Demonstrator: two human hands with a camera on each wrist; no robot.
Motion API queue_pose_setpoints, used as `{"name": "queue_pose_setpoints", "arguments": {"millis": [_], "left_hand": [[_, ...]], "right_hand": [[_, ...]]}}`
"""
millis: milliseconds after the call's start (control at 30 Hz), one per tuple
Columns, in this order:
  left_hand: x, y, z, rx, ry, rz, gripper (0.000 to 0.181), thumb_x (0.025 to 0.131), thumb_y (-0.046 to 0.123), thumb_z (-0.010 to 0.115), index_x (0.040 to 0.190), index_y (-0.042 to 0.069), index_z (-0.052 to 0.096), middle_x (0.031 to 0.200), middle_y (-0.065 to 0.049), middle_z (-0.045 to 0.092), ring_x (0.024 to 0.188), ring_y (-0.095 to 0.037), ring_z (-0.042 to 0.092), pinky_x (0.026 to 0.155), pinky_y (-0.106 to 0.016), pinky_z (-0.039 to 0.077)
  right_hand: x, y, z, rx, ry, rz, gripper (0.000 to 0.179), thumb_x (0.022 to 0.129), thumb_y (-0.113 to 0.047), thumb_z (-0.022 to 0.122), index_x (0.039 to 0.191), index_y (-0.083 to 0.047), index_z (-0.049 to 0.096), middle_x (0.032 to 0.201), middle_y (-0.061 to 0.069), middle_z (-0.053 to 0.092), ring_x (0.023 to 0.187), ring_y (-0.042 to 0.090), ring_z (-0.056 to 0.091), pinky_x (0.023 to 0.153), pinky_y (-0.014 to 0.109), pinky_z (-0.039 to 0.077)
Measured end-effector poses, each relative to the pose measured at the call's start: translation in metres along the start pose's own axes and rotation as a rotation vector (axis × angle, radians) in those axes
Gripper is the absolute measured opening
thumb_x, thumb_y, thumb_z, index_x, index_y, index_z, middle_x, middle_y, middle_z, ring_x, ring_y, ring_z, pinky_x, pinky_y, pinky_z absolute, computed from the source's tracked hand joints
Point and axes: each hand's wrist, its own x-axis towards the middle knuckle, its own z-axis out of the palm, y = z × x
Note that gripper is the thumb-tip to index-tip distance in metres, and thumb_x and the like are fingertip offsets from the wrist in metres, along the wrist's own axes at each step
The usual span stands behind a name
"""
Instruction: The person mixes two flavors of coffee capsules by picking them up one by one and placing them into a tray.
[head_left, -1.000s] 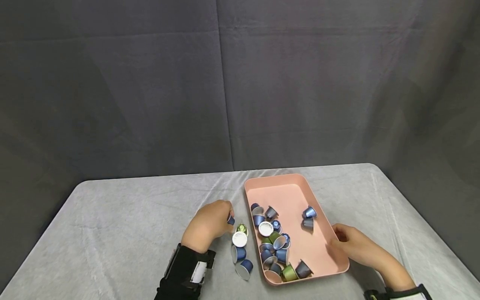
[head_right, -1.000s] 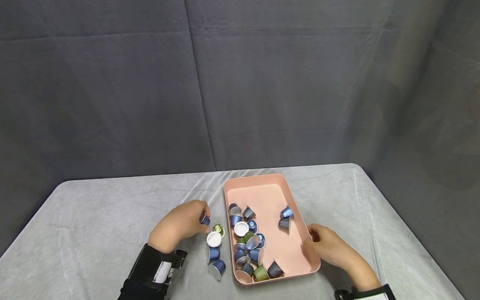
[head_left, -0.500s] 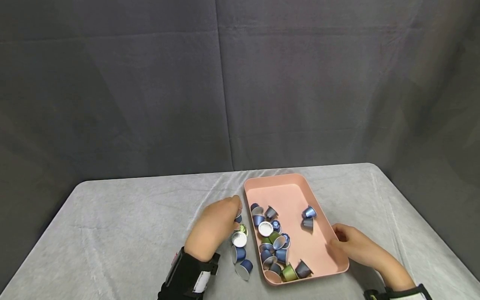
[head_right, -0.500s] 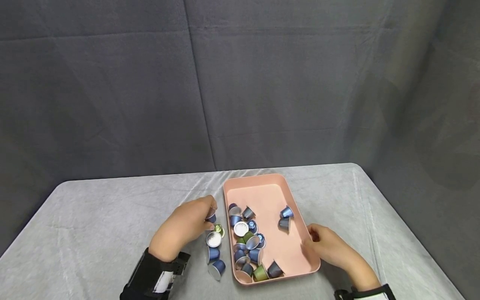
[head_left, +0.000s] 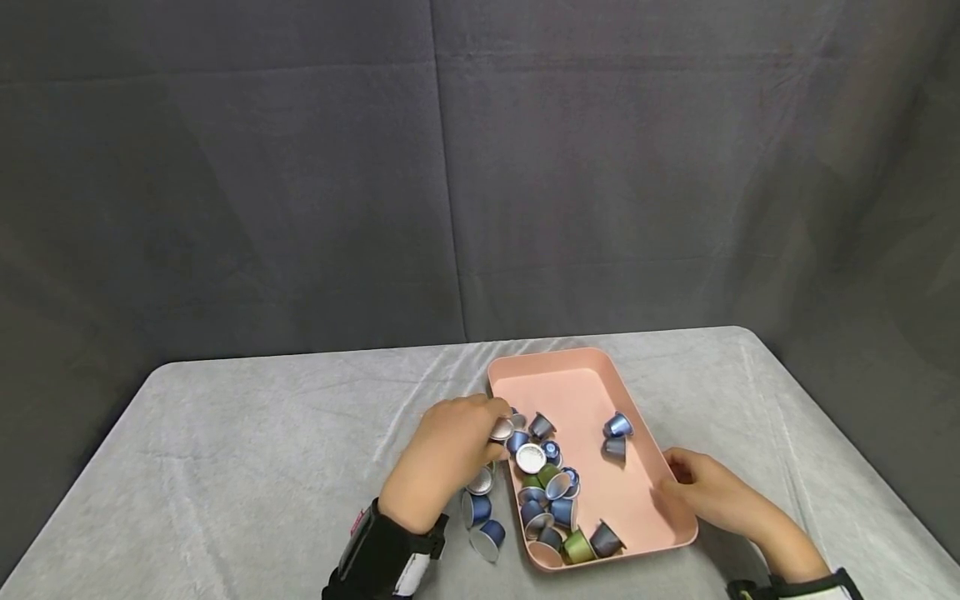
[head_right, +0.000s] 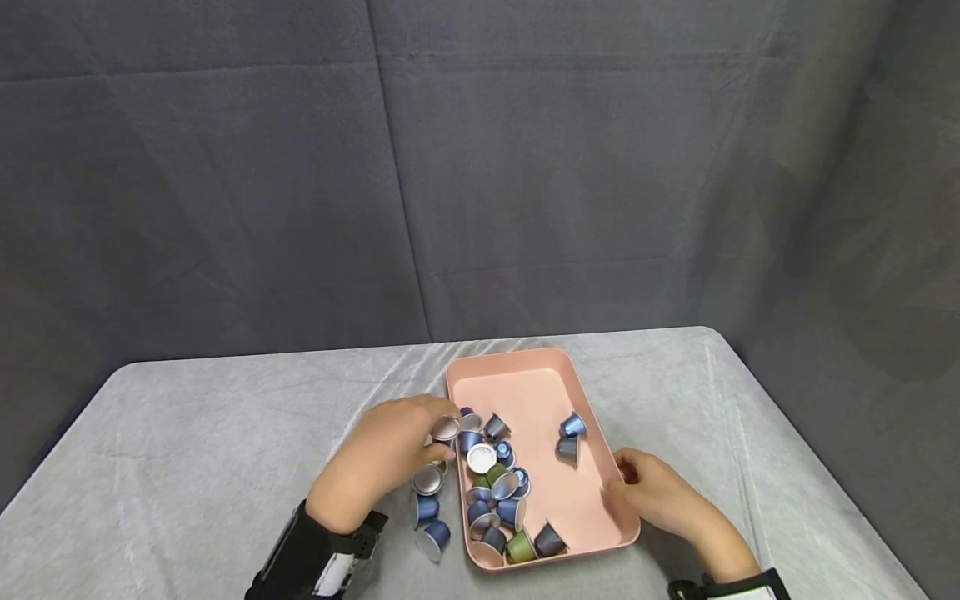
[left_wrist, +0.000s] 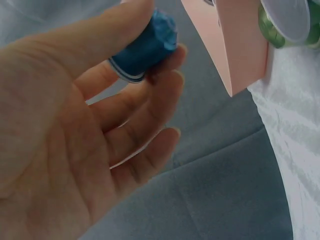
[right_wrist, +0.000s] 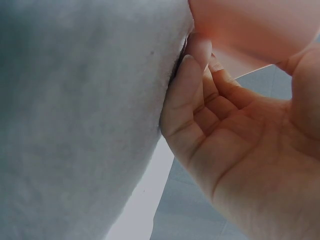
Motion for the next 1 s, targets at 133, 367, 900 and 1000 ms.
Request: {"name": "queue_pose_setpoints", "arguments": {"millis": [133,367,900,1000], "left_hand": [[0.004,0.009,0.004,0.054,0.039,0.072,0.041,0.076,0.027,0.076,0.112,0.016,0.061,0.098,0.002,0.064,0.085,-0.017,0.062,0.075,-0.034,0.048],[0.007,0.026,0.013,0.108,0.108,0.201,0.038,0.074,0.031,0.078,0.102,0.015,0.057,0.088,0.006,0.061,0.077,-0.013,0.06,0.07,-0.029,0.045],[0.002,0.053,0.025,0.228,0.117,0.336,0.039,0.074,0.039,0.077,0.106,0.02,0.063,0.087,0.009,0.061,0.078,-0.008,0.059,0.065,-0.027,0.042],[0.001,0.057,0.029,0.239,0.104,0.341,0.04,0.073,0.039,0.077,0.105,0.02,0.063,0.087,0.009,0.062,0.079,-0.009,0.06,0.066,-0.027,0.042]], "right_hand": [[-0.001,0.0,0.0,-0.007,0.004,0.005,0.028,0.087,-0.009,0.056,0.107,0.009,0.056,0.09,0.009,0.062,0.081,0.02,0.056,0.066,0.029,0.047],[-0.001,0.001,0.0,-0.008,0.006,0.004,0.026,0.087,-0.01,0.056,0.106,0.008,0.057,0.089,0.008,0.062,0.079,0.019,0.055,0.065,0.029,0.046],[0.001,0.001,-0.001,0.015,-0.01,-0.032,0.026,0.088,-0.011,0.055,0.106,0.008,0.056,0.086,0.008,0.06,0.076,0.019,0.054,0.063,0.027,0.045],[0.0,0.001,0.0,0.016,-0.006,-0.03,0.025,0.087,-0.01,0.055,0.105,0.008,0.056,0.085,0.008,0.06,0.076,0.019,0.054,0.062,0.027,0.045]]}}
